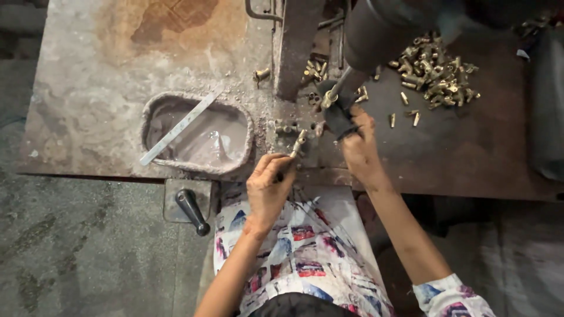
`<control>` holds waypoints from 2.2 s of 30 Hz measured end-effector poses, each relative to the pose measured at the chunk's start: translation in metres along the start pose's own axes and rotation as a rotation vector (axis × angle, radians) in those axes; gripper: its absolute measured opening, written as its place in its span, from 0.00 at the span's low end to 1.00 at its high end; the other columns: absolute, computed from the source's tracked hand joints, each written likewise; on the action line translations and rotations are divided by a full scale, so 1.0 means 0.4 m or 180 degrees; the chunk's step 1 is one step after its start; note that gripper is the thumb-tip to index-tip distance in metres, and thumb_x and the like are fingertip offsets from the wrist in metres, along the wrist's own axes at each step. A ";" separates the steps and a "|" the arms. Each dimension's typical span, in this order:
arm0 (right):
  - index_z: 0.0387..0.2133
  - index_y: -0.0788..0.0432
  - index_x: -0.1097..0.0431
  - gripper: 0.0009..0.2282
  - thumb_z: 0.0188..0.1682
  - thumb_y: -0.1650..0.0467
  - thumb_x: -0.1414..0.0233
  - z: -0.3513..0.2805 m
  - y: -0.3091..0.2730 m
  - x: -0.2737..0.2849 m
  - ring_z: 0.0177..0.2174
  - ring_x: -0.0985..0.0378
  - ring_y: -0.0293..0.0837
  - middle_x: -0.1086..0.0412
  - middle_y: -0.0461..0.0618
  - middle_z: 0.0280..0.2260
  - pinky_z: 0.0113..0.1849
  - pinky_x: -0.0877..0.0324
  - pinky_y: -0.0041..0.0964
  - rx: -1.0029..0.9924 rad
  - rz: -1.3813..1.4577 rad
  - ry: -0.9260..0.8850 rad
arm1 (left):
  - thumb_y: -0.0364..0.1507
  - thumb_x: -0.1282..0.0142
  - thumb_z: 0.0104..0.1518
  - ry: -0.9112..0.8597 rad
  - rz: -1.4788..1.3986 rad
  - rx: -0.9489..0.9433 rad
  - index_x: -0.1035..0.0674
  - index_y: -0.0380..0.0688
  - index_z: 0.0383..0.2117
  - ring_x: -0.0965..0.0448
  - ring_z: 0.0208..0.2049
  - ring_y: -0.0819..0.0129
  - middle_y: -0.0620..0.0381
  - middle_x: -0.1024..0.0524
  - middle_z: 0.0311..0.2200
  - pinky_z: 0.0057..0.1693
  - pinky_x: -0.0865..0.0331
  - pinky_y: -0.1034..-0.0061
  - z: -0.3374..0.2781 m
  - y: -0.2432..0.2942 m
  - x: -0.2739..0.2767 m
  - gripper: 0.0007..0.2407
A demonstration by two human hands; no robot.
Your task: The person sits at a bench press machine and presses small brass fittings one at a time, placing each part under the press with a black pad, dipping fingers in a water tray, and setting pressed parts on the table. They later gather the pressed fittings and sweep them into a red plastic crate.
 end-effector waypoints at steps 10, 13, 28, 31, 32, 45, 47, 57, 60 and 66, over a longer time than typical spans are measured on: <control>0.50 0.64 0.33 0.18 0.46 0.76 0.59 -0.010 0.048 0.006 0.39 0.23 0.37 0.27 0.45 0.44 0.45 0.24 0.34 -0.0113 0.0540 0.0004 | 0.27 0.34 0.49 -0.0893 0.1655 -0.0848 0.22 0.47 0.54 0.21 0.44 0.56 0.52 0.26 0.46 0.41 0.25 0.66 0.103 -0.052 -0.025 0.22; 0.53 0.68 0.31 0.19 0.47 0.77 0.56 -0.024 0.094 0.049 0.39 0.27 0.38 0.27 0.48 0.43 0.41 0.32 0.31 -0.0371 -0.0640 0.0706 | 0.29 0.35 0.48 -0.1411 0.1911 -0.1305 0.22 0.50 0.53 0.24 0.50 0.55 0.51 0.28 0.50 0.47 0.25 0.65 0.133 -0.038 -0.038 0.22; 0.52 0.65 0.29 0.19 0.48 0.78 0.59 -0.007 0.017 0.000 0.44 0.25 0.36 0.26 0.46 0.46 0.48 0.29 0.29 -0.0250 -0.0647 0.0281 | 0.24 0.37 0.57 -0.0685 0.0557 0.0091 0.19 0.44 0.48 0.20 0.45 0.63 0.56 0.19 0.41 0.52 0.27 0.71 0.143 0.038 -0.003 0.13; 0.52 0.66 0.28 0.16 0.53 0.79 0.57 -0.005 0.037 -0.007 0.42 0.25 0.36 0.26 0.46 0.45 0.47 0.28 0.31 -0.0056 -0.0477 0.0428 | 0.22 0.38 0.58 -0.0358 -0.1307 0.1251 0.20 0.38 0.49 0.18 0.41 0.72 0.56 0.18 0.40 0.47 0.23 0.78 0.101 0.024 0.016 0.13; 0.52 0.65 0.29 0.16 0.53 0.79 0.58 0.000 0.000 -0.021 0.39 0.25 0.35 0.26 0.46 0.44 0.44 0.27 0.31 -0.0238 -0.0243 0.0404 | 0.22 0.38 0.58 -0.0289 -0.1736 0.1461 0.21 0.37 0.50 0.18 0.41 0.73 0.56 0.18 0.41 0.48 0.23 0.80 0.092 0.028 0.017 0.13; 0.50 0.66 0.27 0.15 0.54 0.79 0.57 -0.001 0.031 0.005 0.43 0.26 0.35 0.26 0.46 0.44 0.47 0.30 0.31 0.0192 -0.0836 0.0184 | 0.21 0.37 0.56 -0.0050 -0.1925 0.1968 0.21 0.37 0.51 0.22 0.36 0.78 0.59 0.21 0.36 0.43 0.27 0.84 0.029 -0.002 0.044 0.15; 0.51 0.65 0.28 0.15 0.53 0.78 0.56 0.004 -0.023 -0.024 0.39 0.26 0.35 0.26 0.45 0.41 0.43 0.29 0.31 -0.0132 -0.0500 0.0301 | 0.21 0.37 0.56 -0.0036 -0.1958 0.1963 0.21 0.37 0.51 0.22 0.36 0.78 0.59 0.20 0.36 0.43 0.26 0.84 0.028 -0.004 0.043 0.15; 0.58 0.61 0.35 0.17 0.56 0.78 0.61 0.004 0.063 0.030 0.47 0.21 0.39 0.25 0.49 0.49 0.51 0.27 0.34 -0.0776 0.0109 0.0180 | 0.22 0.41 0.61 -0.0178 -0.2508 0.1221 0.23 0.39 0.54 0.16 0.44 0.69 0.50 0.17 0.44 0.53 0.18 0.73 0.169 0.194 0.067 0.15; 0.59 0.62 0.34 0.18 0.56 0.80 0.56 -0.018 0.180 0.096 0.49 0.26 0.41 0.28 0.50 0.51 0.53 0.31 0.35 -0.0593 -0.0237 0.0155 | 0.23 0.40 0.62 0.0400 -0.1310 -0.0418 0.25 0.45 0.53 0.13 0.45 0.69 0.53 0.19 0.46 0.51 0.18 0.73 0.241 0.398 0.132 0.13; 0.54 0.64 0.30 0.20 0.46 0.79 0.51 -0.056 0.329 0.177 0.52 0.29 0.45 0.27 0.52 0.49 0.56 0.37 0.41 -0.0367 -0.1861 -0.0206 | 0.18 0.44 0.55 -0.0320 0.0828 -0.1629 0.21 0.45 0.54 0.17 0.47 0.54 0.47 0.20 0.47 0.51 0.22 0.66 0.192 0.155 0.007 0.18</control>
Point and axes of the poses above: each hand's wrist, its own z-axis towards the middle knuckle, its own x-axis out of the back of the hand, y = z × x, the point moved 3 cm from there along z, towards the middle knuckle
